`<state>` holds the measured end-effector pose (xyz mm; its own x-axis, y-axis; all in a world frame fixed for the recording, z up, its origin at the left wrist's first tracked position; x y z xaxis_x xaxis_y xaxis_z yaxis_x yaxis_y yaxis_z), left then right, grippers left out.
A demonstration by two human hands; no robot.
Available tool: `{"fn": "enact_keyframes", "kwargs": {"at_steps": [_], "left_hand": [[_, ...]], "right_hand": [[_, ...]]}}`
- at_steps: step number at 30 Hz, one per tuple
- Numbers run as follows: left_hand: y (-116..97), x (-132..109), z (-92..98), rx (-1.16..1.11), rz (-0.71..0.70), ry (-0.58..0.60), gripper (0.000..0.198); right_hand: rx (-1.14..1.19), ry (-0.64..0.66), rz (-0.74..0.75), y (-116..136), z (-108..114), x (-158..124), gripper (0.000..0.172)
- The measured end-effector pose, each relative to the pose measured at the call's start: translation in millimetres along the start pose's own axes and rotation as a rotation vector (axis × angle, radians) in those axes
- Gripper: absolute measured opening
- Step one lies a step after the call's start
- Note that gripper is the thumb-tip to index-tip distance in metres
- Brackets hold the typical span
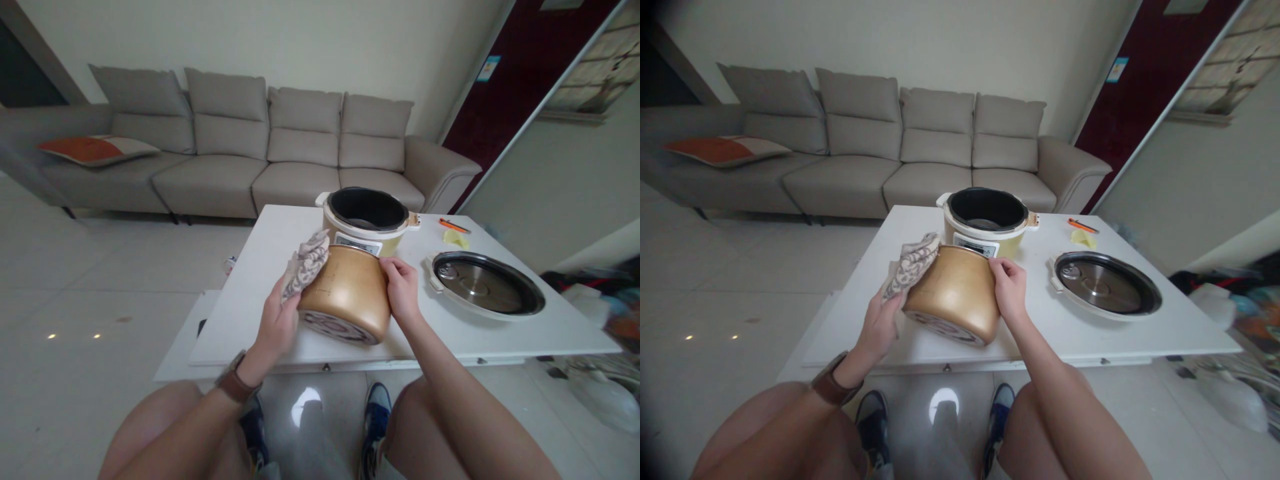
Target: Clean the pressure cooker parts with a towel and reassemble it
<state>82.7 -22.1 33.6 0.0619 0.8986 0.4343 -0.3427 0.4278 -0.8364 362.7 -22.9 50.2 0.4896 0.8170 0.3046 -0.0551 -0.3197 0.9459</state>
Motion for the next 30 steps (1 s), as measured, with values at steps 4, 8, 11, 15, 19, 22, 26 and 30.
{"fn": "enact_keyframes", "kwargs": {"at_steps": [4,8,11,15,19,22,26,30], "left_hand": [[28,8,1.0,-0.036,0.266,-0.121,0.038],[35,7,4.9,-0.005,0.392,-0.192,0.036],[19,2,9.2,0.017,0.241,-0.206,0.034],[-8,-3,5.9,0.036,-0.194,-0.027,0.044],[-10,-5,3.4,0.045,-0.318,0.027,0.055],[0,-2,3.1,-0.011,-0.097,-0.036,0.052],[11,-1,4.5,-0.045,0.153,-0.16,0.038],[35,1,3.8,-0.067,0.388,-0.234,0.034]], "right_hand": [[0.036,-0.008,-0.023,-4,3,1,0.028],[0.057,-0.006,-0.025,-6,5,3,0.027],[0.068,-0.006,-0.017,-9,7,5,0.026],[0.09,-0.018,-0.013,-16,7,7,0.026],[0.095,-0.028,-0.009,-23,6,8,0.027],[0.101,-0.031,-0.015,-26,6,9,0.026],[0.094,-0.03,-0.02,-26,6,9,0.027],[0.093,-0.038,-0.01,-25,7,8,0.028]]}}
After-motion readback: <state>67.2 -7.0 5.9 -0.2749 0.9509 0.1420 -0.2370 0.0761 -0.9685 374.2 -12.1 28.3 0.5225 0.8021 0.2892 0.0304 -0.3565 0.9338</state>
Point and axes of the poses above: each hand's wrist, its own x-axis towards the middle knuckle, its own z-axis out of the back of the hand, y = z × x, the point moved 5 cm from there along x, towards the middle knuckle, and after that the axes turned 10 degrees about x, right-handed, at the moved point
